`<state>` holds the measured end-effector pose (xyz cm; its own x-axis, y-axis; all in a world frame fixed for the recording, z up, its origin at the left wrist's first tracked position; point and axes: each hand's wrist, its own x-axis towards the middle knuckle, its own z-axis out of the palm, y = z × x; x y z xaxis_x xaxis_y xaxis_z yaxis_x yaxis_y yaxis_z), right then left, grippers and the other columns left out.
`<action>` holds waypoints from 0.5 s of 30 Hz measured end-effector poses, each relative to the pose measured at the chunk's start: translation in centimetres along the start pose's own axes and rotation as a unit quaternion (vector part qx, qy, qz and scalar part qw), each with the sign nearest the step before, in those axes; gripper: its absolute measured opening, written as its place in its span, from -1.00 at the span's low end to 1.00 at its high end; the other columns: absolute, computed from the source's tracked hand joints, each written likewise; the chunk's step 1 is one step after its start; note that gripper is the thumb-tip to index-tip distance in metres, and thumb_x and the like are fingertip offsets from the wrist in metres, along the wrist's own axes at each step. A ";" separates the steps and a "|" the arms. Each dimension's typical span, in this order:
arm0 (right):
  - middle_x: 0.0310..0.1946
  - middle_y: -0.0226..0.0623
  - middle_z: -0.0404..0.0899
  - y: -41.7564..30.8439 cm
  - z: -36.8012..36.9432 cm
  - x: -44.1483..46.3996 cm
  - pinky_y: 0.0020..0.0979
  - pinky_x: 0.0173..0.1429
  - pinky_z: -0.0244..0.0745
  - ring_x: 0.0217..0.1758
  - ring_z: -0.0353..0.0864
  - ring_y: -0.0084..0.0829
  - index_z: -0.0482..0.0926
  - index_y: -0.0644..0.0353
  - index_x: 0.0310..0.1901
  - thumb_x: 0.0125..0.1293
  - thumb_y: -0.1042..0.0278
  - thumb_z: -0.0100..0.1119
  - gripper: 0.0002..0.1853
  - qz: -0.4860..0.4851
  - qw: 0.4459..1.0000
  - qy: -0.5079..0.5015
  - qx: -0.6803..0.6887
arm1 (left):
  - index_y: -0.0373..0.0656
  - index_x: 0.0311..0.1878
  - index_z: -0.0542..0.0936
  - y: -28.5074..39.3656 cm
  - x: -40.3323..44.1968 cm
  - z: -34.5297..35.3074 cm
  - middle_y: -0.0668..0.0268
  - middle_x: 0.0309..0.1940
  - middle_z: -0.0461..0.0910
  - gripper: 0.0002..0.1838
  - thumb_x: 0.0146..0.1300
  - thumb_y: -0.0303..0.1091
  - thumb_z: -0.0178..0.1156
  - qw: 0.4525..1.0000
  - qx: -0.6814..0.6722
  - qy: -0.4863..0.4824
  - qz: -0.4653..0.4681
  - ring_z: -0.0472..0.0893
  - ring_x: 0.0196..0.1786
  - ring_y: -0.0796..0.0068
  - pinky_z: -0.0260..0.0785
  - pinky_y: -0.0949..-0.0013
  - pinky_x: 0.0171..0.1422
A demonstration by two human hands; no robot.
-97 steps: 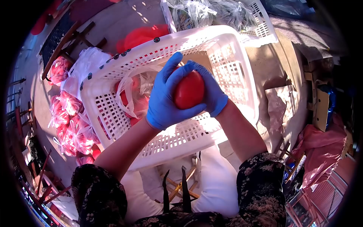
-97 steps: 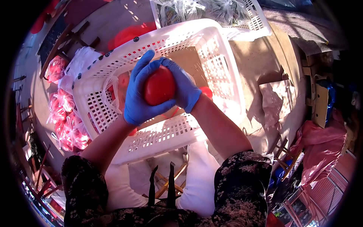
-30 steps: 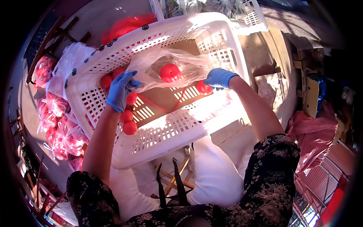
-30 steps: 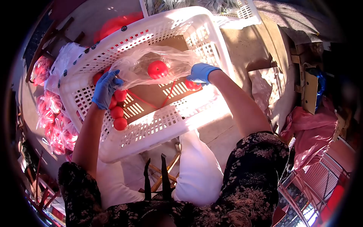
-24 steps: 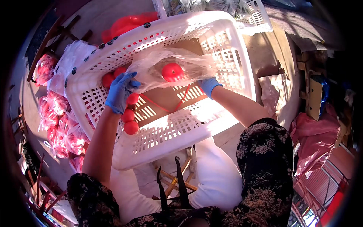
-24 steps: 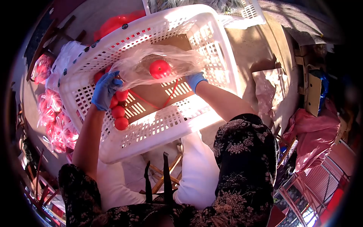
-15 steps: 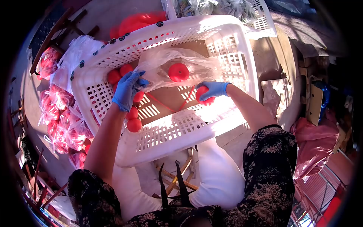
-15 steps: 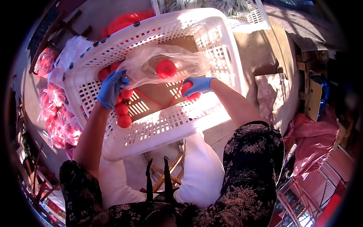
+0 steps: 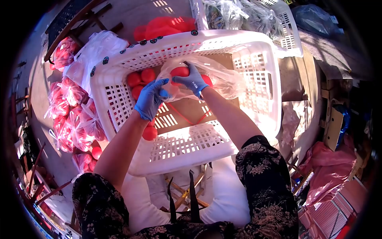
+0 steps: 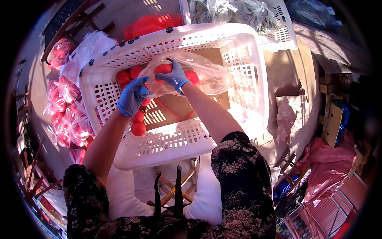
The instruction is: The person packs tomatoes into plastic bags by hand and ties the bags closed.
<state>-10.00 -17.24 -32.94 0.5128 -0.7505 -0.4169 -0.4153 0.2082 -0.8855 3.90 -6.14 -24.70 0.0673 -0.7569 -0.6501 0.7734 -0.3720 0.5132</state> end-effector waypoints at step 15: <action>-0.12 -0.13 0.46 -0.4 -3.0 -2.7 -0.29 0.07 0.38 -0.04 0.45 -0.07 0.45 0.14 -0.34 -0.02 0.28 0.27 -0.76 -0.126 0.887 -0.145 -0.420 | -0.20 0.03 0.53 1.6 0.1 -0.7 0.58 -0.73 0.18 -0.70 0.33 -0.27 0.01 0.986 0.070 -0.033 0.149 0.11 -0.68 0.75 0.05 0.60 -0.48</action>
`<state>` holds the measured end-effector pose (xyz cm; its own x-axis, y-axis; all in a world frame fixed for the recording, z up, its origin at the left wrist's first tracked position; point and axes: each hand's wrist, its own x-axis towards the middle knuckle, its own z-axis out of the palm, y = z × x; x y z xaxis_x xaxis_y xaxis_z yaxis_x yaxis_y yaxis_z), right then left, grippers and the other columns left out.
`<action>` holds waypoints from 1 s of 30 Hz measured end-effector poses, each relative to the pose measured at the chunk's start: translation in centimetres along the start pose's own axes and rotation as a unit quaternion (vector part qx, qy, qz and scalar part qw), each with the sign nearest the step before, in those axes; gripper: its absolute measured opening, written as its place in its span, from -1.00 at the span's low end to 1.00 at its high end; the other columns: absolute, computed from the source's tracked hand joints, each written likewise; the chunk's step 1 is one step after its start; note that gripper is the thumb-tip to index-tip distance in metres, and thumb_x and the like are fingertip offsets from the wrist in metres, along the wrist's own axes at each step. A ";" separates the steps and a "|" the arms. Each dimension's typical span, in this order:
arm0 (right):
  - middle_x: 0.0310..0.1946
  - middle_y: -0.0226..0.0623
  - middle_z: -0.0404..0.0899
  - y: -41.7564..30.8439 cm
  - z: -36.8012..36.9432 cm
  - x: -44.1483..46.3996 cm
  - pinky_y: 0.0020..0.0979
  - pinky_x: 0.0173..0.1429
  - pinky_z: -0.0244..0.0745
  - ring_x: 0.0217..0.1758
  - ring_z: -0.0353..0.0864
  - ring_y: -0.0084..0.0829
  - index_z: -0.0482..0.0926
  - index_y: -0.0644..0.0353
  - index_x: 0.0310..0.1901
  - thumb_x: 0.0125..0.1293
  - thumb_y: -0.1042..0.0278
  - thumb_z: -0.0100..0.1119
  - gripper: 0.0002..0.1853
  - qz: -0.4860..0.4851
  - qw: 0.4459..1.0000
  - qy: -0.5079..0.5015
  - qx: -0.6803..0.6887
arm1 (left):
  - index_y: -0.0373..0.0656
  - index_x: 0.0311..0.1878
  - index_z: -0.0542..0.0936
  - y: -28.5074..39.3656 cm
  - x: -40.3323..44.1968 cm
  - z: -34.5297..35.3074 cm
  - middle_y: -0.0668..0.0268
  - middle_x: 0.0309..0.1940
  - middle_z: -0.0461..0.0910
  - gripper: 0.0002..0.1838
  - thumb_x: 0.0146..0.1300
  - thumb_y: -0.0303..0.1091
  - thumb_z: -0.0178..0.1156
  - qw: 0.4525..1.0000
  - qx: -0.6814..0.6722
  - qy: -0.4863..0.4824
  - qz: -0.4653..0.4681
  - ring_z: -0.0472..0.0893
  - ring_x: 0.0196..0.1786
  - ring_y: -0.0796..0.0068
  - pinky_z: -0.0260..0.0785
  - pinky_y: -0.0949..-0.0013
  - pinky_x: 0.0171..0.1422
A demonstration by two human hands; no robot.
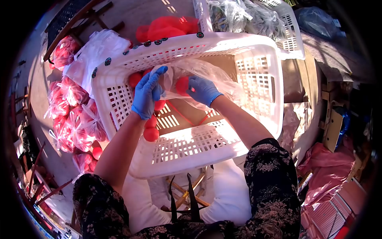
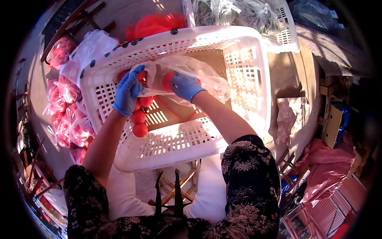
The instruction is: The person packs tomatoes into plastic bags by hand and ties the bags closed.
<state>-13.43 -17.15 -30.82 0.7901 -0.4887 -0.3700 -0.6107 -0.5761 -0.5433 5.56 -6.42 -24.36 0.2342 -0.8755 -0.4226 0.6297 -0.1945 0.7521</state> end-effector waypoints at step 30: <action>-0.66 -0.22 0.48 -14.0 -20.0 -21.2 -0.21 -0.19 0.31 -0.63 0.46 -0.26 -0.22 0.07 0.40 0.10 -0.05 0.17 -0.02 0.056 0.913 0.202 -0.350 | -0.31 -0.05 0.57 19.3 -21.6 3.0 0.55 -0.68 0.26 -0.70 0.23 -0.36 0.05 0.984 0.118 0.052 0.120 0.17 -0.60 0.72 0.14 0.57 -0.42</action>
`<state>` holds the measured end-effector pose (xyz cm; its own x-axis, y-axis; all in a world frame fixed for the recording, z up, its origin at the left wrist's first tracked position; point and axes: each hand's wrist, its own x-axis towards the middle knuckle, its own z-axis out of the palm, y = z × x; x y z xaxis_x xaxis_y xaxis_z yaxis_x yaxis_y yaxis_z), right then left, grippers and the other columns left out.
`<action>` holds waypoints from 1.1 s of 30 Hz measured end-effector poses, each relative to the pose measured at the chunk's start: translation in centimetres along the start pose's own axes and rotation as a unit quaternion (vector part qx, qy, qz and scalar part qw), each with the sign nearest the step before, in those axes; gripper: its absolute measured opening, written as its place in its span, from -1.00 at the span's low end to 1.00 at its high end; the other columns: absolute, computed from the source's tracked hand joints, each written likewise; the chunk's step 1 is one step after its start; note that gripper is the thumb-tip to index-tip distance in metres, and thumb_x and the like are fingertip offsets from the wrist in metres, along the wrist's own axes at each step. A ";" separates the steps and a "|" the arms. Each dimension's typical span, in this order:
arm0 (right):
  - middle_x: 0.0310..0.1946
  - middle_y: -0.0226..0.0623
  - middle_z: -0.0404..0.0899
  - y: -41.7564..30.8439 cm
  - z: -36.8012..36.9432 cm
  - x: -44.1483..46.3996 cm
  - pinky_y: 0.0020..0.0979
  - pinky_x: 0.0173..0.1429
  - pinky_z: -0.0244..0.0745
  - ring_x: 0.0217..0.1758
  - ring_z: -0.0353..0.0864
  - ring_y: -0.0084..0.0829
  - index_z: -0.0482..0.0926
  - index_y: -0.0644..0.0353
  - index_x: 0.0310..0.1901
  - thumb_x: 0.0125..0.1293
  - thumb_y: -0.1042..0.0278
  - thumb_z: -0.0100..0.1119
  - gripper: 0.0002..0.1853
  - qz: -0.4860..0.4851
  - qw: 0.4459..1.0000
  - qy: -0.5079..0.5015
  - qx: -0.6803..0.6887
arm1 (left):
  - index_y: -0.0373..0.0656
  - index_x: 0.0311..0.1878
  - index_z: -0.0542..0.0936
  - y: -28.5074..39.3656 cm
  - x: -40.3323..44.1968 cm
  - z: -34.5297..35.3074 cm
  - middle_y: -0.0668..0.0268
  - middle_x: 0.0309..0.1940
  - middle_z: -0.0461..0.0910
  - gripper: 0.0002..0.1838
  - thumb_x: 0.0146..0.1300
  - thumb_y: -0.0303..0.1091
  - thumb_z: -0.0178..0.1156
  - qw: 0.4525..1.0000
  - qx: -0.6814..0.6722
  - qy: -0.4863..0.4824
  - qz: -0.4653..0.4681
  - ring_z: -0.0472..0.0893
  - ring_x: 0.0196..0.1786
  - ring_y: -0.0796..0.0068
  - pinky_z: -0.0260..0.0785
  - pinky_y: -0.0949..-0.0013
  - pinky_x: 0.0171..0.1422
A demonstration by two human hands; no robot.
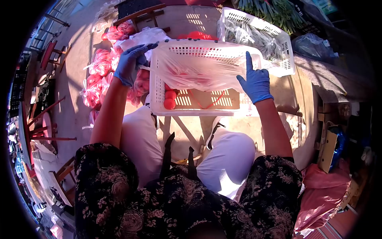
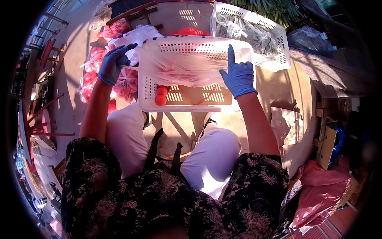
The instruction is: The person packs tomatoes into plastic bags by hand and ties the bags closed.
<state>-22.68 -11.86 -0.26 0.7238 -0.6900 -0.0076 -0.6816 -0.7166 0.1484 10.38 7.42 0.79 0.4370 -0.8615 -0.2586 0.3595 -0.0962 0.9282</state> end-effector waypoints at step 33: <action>-0.56 -0.36 0.49 -40.6 5.5 -2.5 -0.38 -0.50 0.52 -0.63 0.47 -0.42 0.44 0.13 -0.33 0.28 0.17 0.05 -0.79 0.161 0.598 -0.319 0.717 | -0.08 0.29 0.30 -19.5 -25.5 -17.2 0.32 -0.36 0.55 -0.46 0.18 -0.42 0.02 0.934 -0.057 0.346 -0.063 0.52 -0.58 0.58 0.35 0.52 -0.39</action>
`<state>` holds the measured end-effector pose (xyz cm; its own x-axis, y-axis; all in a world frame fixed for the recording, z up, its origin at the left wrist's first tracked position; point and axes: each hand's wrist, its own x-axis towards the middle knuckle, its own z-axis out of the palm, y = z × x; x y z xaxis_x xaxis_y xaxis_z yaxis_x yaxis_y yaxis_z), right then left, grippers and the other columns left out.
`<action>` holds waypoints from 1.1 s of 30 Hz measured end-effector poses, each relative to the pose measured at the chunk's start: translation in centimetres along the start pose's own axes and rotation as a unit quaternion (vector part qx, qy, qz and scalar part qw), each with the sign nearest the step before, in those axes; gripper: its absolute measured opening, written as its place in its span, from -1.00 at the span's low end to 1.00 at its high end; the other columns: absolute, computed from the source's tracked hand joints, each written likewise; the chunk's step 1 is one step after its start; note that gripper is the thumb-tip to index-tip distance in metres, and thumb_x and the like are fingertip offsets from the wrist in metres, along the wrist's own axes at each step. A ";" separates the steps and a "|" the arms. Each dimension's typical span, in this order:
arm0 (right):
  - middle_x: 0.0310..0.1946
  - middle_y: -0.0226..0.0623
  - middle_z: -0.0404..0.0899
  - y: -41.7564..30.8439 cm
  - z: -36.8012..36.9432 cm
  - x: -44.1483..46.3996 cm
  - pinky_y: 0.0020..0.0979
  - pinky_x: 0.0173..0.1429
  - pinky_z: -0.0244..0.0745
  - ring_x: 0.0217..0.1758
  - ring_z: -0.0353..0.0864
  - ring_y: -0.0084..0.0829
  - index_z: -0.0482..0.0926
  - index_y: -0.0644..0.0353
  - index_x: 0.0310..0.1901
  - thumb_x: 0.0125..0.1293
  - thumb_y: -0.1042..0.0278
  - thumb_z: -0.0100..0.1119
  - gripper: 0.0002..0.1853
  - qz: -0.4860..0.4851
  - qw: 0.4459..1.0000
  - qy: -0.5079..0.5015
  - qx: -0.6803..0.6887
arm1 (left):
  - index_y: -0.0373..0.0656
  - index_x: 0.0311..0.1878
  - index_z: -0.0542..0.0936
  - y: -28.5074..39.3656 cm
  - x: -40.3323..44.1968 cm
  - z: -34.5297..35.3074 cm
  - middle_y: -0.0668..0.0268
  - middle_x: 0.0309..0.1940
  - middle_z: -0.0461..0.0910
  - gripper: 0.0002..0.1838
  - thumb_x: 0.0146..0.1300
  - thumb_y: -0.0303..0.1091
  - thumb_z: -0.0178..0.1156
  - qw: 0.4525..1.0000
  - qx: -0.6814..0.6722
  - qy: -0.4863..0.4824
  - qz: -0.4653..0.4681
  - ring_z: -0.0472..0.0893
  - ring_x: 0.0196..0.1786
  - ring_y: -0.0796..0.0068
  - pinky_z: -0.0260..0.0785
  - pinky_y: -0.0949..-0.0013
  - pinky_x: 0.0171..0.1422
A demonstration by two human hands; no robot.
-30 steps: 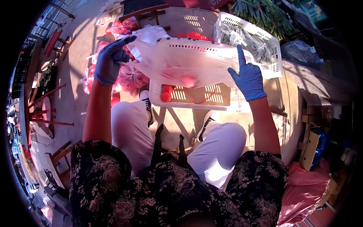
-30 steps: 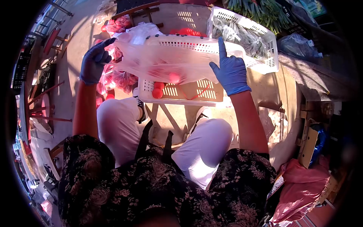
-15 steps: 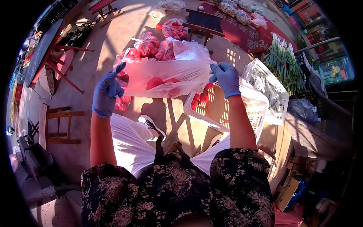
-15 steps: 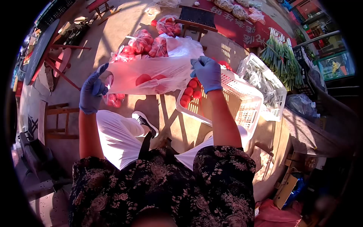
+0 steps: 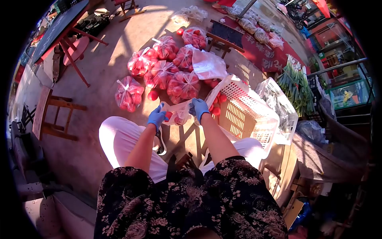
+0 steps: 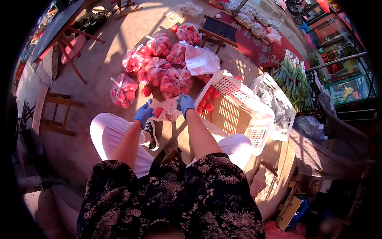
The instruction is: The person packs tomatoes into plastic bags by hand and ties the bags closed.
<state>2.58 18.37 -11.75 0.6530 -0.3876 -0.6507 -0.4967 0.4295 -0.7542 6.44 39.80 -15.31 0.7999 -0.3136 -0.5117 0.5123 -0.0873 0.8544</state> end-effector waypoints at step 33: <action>-0.29 -0.14 0.61 -5.3 -21.7 15.2 -0.23 -0.02 0.45 -0.22 0.60 -0.22 0.57 0.14 -0.19 0.12 -0.01 0.04 -0.60 -0.060 0.807 -0.057 -0.585 | -0.25 0.24 0.32 2.3 6.4 6.5 0.53 -0.43 0.43 -0.52 0.20 -0.54 -0.08 0.995 -0.091 0.010 -0.035 0.32 -0.52 0.76 0.36 0.63 -0.23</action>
<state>2.70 -7.49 -19.53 0.7523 -0.2631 -0.6040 -0.5819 -0.6952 -0.4219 10.68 31.42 -15.99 0.7653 -0.2936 -0.5729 0.6140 0.0655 0.7866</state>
